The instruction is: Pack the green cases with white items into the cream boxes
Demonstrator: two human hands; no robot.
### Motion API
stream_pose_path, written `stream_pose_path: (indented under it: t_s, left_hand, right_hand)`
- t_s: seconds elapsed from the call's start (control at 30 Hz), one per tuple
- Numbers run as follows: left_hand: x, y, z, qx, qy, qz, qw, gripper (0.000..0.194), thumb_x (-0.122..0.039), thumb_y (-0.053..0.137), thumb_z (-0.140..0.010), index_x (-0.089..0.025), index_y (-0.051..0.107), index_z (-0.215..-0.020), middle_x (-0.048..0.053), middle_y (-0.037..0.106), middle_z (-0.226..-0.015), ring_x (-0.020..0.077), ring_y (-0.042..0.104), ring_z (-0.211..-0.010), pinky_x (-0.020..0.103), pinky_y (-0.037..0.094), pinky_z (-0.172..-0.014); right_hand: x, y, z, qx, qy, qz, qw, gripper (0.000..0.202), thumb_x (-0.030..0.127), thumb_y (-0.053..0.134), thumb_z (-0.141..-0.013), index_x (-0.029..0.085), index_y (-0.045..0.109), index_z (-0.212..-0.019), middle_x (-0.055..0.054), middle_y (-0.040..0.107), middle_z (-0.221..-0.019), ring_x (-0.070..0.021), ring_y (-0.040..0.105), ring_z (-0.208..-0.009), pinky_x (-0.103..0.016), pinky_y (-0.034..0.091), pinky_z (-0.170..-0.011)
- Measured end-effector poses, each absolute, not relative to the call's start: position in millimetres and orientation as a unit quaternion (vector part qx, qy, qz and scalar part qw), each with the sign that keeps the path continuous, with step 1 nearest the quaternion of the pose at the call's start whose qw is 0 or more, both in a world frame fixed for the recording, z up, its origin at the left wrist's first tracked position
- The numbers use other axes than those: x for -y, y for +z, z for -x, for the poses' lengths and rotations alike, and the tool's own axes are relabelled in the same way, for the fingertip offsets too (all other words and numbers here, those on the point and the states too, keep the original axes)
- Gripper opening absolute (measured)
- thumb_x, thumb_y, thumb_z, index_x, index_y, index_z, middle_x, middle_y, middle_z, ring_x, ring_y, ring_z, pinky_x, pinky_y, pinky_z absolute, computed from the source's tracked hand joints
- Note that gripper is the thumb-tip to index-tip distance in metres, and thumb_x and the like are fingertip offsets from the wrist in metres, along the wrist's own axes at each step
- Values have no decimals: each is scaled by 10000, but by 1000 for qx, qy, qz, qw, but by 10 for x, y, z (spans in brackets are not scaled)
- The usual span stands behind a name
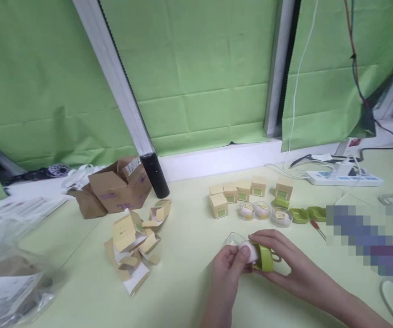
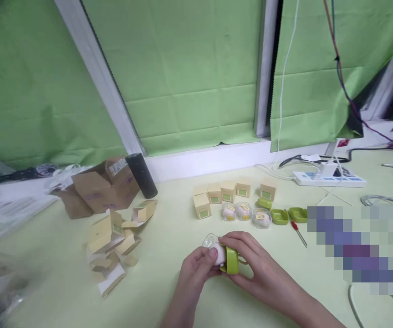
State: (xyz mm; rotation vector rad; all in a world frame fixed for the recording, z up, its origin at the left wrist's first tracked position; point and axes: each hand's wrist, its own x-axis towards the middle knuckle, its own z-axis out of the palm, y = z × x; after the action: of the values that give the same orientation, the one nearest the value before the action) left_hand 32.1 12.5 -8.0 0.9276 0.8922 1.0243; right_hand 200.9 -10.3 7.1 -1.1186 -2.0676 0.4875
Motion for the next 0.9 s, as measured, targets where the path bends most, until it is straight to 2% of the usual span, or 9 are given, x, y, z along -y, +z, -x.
stream_pose_path:
  t_s: [0.17, 0.33, 0.5, 0.57, 0.7, 0.9]
  left_hand:
    - [-79, 18, -297, -392, 439, -442, 677, 377, -445, 758, -580, -121, 605, -695, 42, 644, -642, 154, 581, -630, 278, 454, -632]
    - [-38, 104, -289, -379, 420, -455, 688, 374, -444, 764, -570, -128, 597, -681, 33, 635, -648, 148, 580, -634, 258, 443, -622]
    - [-43, 87, -307, -371, 434, -442, 692, 363, -459, 720, -631, -131, 577, -692, 26, 627, -637, 144, 581, -622, 269, 456, -627]
    - [-46, 84, -303, -372, 431, -449, 689, 337, -430, 728, -634, -135, 574, -691, 24, 625, -646, 142, 577, -633, 269, 456, -638]
    - [-43, 90, -289, -360, 413, -469, 692, 290, -351, 750, -626, -138, 583, -728, 25, 624, -684, 141, 572, -673, 261, 448, -660]
    - [-32, 107, -280, -349, 382, -471, 715, 360, -313, 782, -572, -134, 586, -815, 33, 615, -737, 142, 553, -708, 258, 428, -666]
  right_hand:
    - [93, 59, -2013, 813, 188, 433, 340, 569, 121, 592, -732, 316, 433, -1242, -64, 507, -1161, -247, 500, -1102, -362, 478, -876]
    - [92, 101, -1972, 808, 217, 427, 344, 450, 70, 584, -681, 260, 499, -1079, -64, 555, -999, -235, 555, -942, -337, 507, -752]
    - [98, 64, -1968, 811, 192, 424, 354, 548, 107, 571, -720, 295, 444, -1218, -70, 539, -1109, -242, 537, -1033, -355, 484, -832]
    - [104, 65, -1968, 808, 190, 426, 360, 536, 116, 569, -719, 299, 458, -1210, -64, 543, -1112, -240, 542, -1033, -342, 484, -830]
    - [124, 144, -1950, 803, 215, 430, 352, 470, 67, 571, -662, 265, 478, -1078, -45, 547, -995, -222, 547, -943, -316, 484, -768]
    - [181, 253, -1907, 792, 254, 454, 320, 352, 46, 535, -633, 243, 374, -875, 5, 451, -836, -161, 494, -739, -257, 448, -613]
